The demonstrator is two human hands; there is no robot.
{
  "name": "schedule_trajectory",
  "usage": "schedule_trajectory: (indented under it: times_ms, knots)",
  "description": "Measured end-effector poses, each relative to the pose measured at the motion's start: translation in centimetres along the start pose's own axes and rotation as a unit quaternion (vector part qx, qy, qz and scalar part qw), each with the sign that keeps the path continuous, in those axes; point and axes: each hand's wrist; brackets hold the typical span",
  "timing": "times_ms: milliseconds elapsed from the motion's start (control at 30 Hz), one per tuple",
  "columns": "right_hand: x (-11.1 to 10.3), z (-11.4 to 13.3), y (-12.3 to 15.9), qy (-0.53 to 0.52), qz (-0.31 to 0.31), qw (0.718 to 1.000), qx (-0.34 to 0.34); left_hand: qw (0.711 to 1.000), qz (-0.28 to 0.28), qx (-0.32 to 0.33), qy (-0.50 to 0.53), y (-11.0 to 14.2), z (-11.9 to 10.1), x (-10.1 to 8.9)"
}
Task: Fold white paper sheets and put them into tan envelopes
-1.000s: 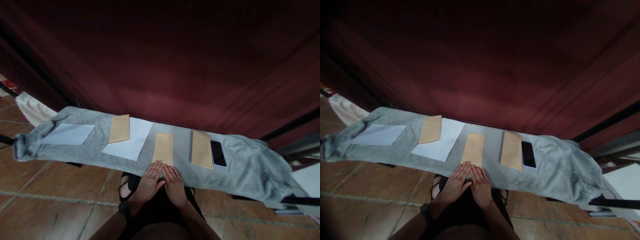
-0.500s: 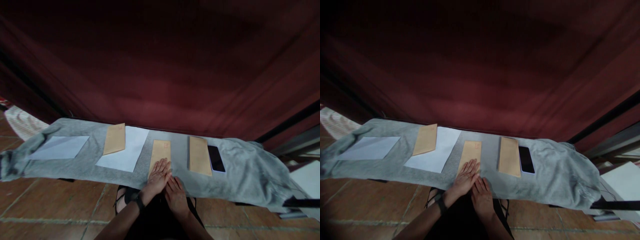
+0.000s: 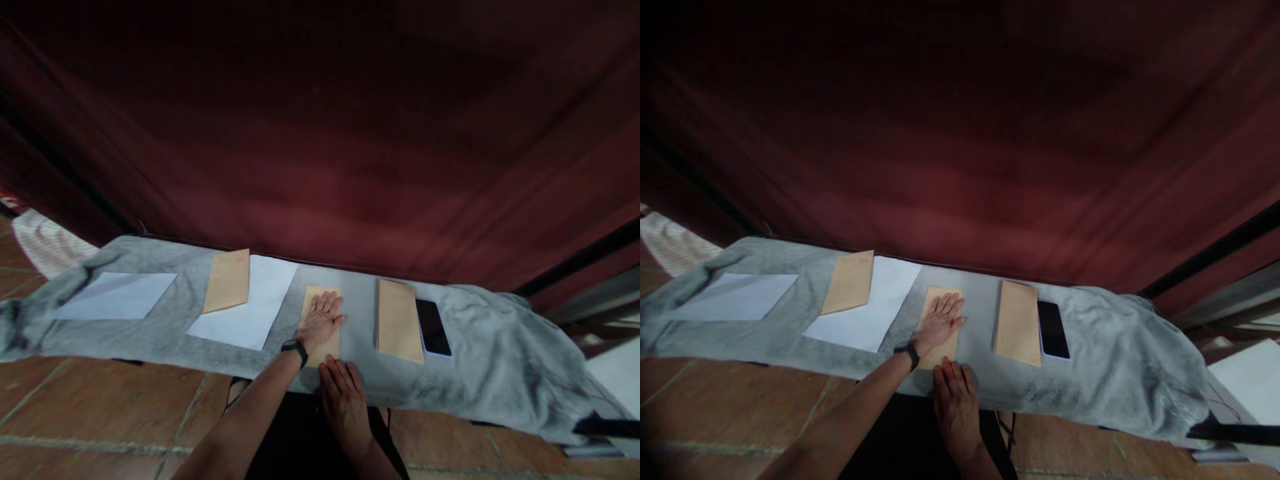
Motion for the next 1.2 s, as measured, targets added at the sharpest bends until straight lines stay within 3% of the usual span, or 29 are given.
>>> schedule_trajectory:
  times_ms: [200,433,633,800,900,1067,1200]
  knots:
    - [0.2,0.5,0.2,0.014,-0.005,1.0,-0.003,0.999,0.034,0.001,0.001,1.9,0.2,-0.5]
    - [1.6,1.2,0.5,0.056,-0.04,0.998,-0.001,0.999,0.045,0.006,-0.009,6.2,1.4,-1.0]
    - [1.8,2.5,-0.4,0.056,-0.016,0.997,0.046,1.0,-0.013,0.001,-0.012,10.9,1.9,-0.1]
    - [1.1,3.1,-0.8,0.072,0.027,0.995,0.065,0.988,-0.12,-0.092,-0.015,14.2,0.4,1.2]
    - [0.6,3.2,-0.8,0.066,0.045,0.995,0.067,0.979,-0.139,-0.149,0.02,14.6,-0.9,0.9]
    - [0.1,3.3,-1.4,0.056,0.04,0.994,0.082,0.96,-0.135,-0.201,0.139,13.2,-2.0,-1.1]
    - [-0.4,3.1,-2.3,0.056,0.037,0.994,0.089,0.907,-0.133,-0.246,0.315,12.3,-1.5,-2.2]
Point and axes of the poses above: each hand's wrist, its own y-axis away from the middle knuckle, its own x-axis out of the palm, z = x × y, and after that the axes turned 7 degrees about z, right-handed
